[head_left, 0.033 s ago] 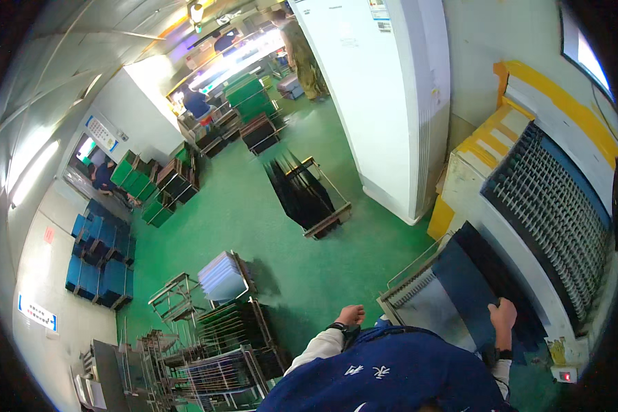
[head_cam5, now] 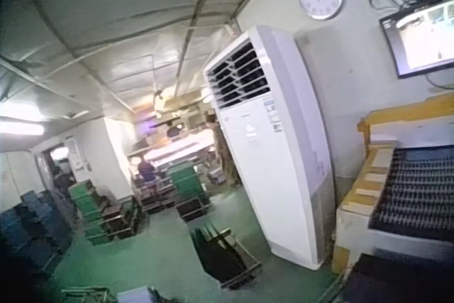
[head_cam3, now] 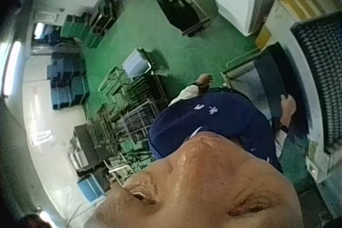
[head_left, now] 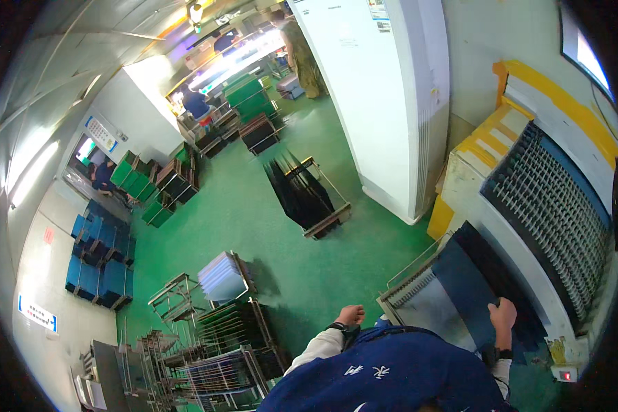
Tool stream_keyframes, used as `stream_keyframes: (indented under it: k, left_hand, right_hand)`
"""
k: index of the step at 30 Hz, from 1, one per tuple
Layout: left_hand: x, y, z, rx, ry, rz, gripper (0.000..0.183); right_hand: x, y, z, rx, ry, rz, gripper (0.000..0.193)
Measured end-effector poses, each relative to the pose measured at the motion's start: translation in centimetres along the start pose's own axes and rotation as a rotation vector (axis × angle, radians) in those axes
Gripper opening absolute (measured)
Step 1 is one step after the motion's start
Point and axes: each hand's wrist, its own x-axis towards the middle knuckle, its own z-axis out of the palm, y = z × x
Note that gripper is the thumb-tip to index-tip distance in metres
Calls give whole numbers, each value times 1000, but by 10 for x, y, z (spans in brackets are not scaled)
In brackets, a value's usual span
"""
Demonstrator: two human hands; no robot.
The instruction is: Placing glass panels into a conveyorized machine for processing.
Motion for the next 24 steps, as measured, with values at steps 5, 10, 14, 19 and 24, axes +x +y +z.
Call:
stream_keyframes:
  k: [5,10,14,19,24]
  left_hand:
    - [2,1,-8,-24,-93,-36,24]
    - [2,6,-4,-62,-142,-84,25]
    - [-3,8,3,5,-87,-67,25]
    - [10,3,-9,-15,-129,-80,25]
    - [7,3,-6,6,-123,-49,24]
  right_hand:
    - [6,13,15,3,47,-30,42]
    - [7,17,18,-29,36,-7,43]
    - [-1,-4,-5,-43,-40,45,43]
    - [2,6,7,-33,35,-3,41]
    - [5,12,15,-30,54,-10,40]
